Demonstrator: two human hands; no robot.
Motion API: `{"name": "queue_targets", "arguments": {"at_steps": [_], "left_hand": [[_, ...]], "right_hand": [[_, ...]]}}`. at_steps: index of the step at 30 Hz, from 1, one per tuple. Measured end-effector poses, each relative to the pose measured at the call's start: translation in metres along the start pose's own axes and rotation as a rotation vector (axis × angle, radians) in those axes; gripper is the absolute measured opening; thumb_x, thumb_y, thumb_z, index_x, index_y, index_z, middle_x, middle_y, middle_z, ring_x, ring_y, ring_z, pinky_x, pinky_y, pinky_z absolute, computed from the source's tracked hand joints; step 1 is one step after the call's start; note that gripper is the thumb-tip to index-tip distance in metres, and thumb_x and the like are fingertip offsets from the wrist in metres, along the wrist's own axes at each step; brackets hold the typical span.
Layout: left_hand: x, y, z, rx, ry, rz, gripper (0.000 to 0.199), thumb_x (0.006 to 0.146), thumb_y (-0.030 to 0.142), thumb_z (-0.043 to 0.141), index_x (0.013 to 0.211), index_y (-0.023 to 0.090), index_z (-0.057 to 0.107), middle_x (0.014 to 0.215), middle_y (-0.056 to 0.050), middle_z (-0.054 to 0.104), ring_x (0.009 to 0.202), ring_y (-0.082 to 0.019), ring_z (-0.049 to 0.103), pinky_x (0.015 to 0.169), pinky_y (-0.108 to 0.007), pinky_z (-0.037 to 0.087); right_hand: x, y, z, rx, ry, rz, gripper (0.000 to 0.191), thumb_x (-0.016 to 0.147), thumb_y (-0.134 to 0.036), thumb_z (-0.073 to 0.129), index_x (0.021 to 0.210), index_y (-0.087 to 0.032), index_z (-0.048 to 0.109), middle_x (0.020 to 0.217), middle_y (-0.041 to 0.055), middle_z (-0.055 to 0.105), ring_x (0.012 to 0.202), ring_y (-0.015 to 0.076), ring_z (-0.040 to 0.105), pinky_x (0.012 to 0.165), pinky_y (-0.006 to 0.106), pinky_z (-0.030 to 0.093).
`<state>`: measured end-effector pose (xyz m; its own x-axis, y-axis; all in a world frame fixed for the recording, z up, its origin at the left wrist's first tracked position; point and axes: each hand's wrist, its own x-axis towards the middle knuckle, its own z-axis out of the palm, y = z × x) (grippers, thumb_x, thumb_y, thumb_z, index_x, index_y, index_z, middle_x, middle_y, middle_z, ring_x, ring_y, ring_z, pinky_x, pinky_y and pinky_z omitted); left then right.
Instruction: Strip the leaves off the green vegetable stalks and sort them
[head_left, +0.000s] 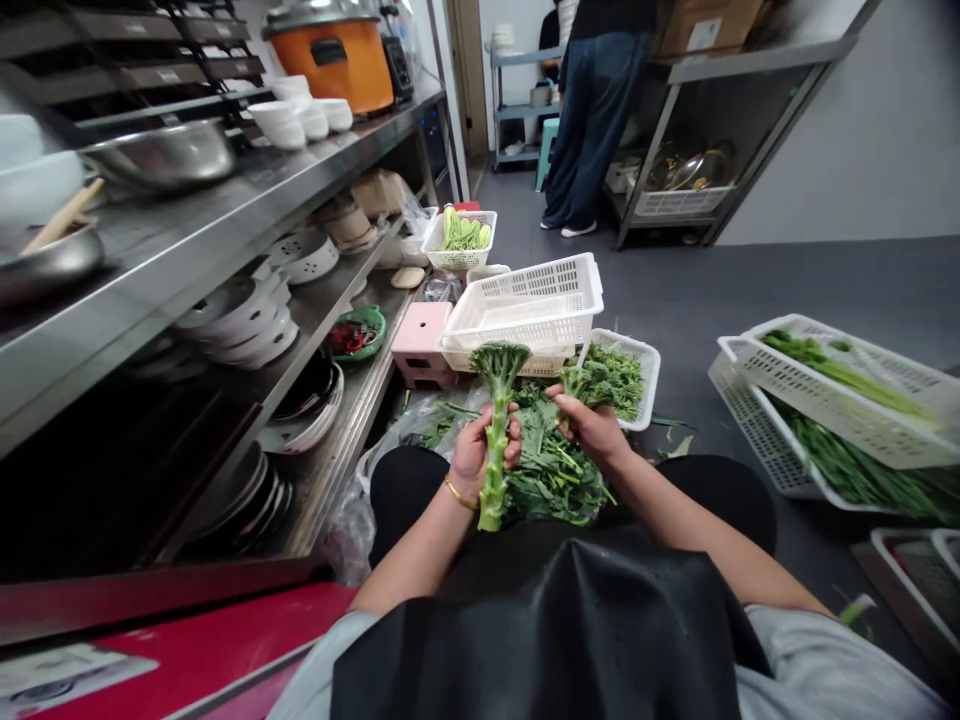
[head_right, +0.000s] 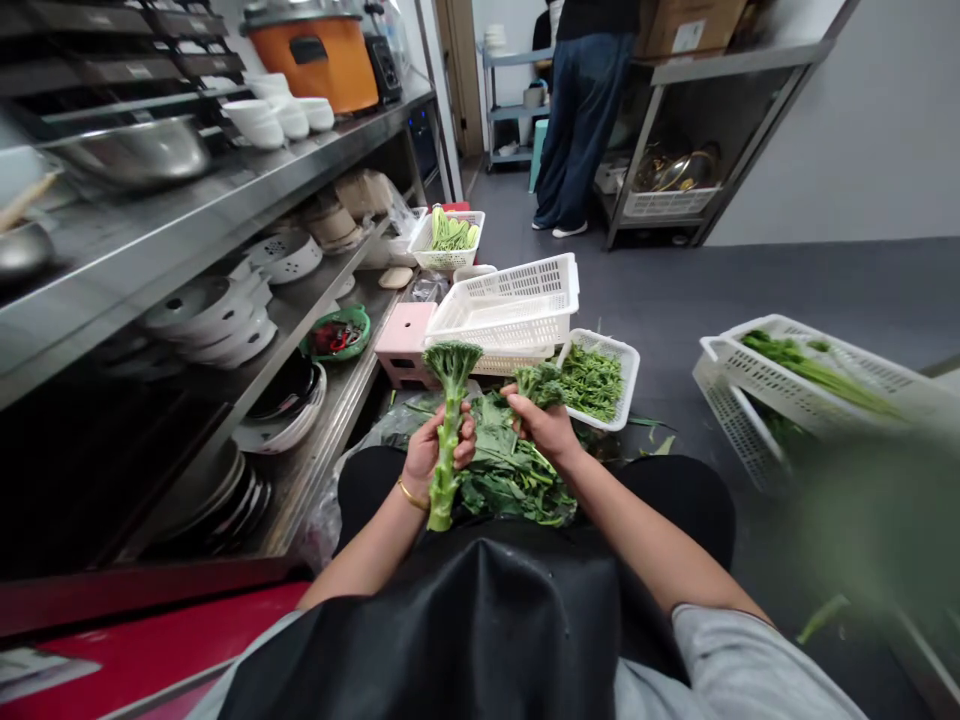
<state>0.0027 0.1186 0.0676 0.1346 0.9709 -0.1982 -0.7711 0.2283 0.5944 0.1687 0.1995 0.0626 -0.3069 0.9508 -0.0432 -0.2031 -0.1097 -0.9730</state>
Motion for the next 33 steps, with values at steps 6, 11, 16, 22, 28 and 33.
{"name": "queue_targets", "arguments": {"at_steps": [6, 11, 16, 22, 28, 33], "left_hand": [[0.005, -0.018, 0.004, 0.172, 0.118, 0.033, 0.034, 0.077, 0.047, 0.059, 0.089, 0.017, 0.052, 0.064, 0.0, 0.055, 0.043, -0.01, 0.049, 0.036, -0.019, 0.034], [0.008, -0.021, -0.001, 0.11, 0.086, -0.137, 0.026, 0.078, 0.042, 0.057, 0.085, 0.018, 0.051, 0.056, 0.002, 0.05, 0.035, -0.008, 0.04, 0.031, -0.018, 0.027], [0.017, -0.031, -0.005, -0.016, 0.134, -0.332, 0.033, 0.08, 0.036, 0.053, 0.054, 0.018, 0.042, 0.042, 0.003, 0.033, 0.031, -0.005, 0.027, 0.031, -0.018, 0.019], [0.018, -0.02, 0.0, -0.152, 0.125, -0.074, 0.019, 0.083, 0.038, 0.054, 0.085, 0.023, 0.066, 0.058, 0.0, 0.051, 0.044, -0.009, 0.046, 0.038, -0.02, 0.033], [0.018, -0.016, -0.01, -0.252, 0.054, -0.013, 0.017, 0.074, 0.037, 0.063, 0.083, 0.024, 0.06, 0.073, -0.004, 0.062, 0.069, -0.021, 0.064, 0.047, -0.028, 0.047], [0.019, -0.006, -0.013, -0.13, 0.104, 0.116, 0.029, 0.068, 0.026, 0.071, 0.088, 0.02, 0.051, 0.075, -0.005, 0.063, 0.063, -0.017, 0.064, 0.049, -0.024, 0.047]], "right_hand": [[0.009, -0.012, 0.032, -0.035, -0.12, -0.024, 0.029, 0.07, -0.042, 0.07, 0.064, -0.017, 0.055, 0.048, -0.0025, 0.05, 0.036, 0.0072, 0.039, 0.032, 0.022, 0.031], [0.02, -0.004, 0.026, -0.444, -0.085, -0.276, 0.032, 0.073, -0.043, 0.064, 0.057, -0.018, 0.052, 0.049, -0.0001, 0.051, 0.044, 0.0102, 0.045, 0.043, 0.024, 0.04], [0.019, -0.011, 0.015, -0.861, -0.44, -0.801, 0.021, 0.075, -0.033, 0.055, 0.057, -0.022, 0.053, 0.057, 0.0033, 0.056, 0.055, 0.0149, 0.051, 0.055, 0.028, 0.047], [0.016, -0.041, -0.016, -0.478, -0.083, -0.484, 0.04, 0.087, -0.042, 0.034, 0.054, -0.024, 0.045, 0.041, -0.0069, 0.038, 0.034, 0.0084, 0.029, 0.029, 0.021, 0.036], [0.02, -0.005, -0.029, 0.21, 0.039, 0.13, 0.026, 0.064, -0.042, 0.067, 0.062, -0.019, 0.054, 0.038, -0.0084, 0.033, 0.031, 0.0033, 0.022, 0.029, 0.017, 0.021], [0.02, 0.015, -0.007, 0.127, 0.141, 0.271, 0.028, 0.055, -0.033, 0.078, 0.065, -0.015, 0.06, 0.045, -0.0052, 0.044, 0.034, 0.0022, 0.029, 0.03, 0.017, 0.019]]}}
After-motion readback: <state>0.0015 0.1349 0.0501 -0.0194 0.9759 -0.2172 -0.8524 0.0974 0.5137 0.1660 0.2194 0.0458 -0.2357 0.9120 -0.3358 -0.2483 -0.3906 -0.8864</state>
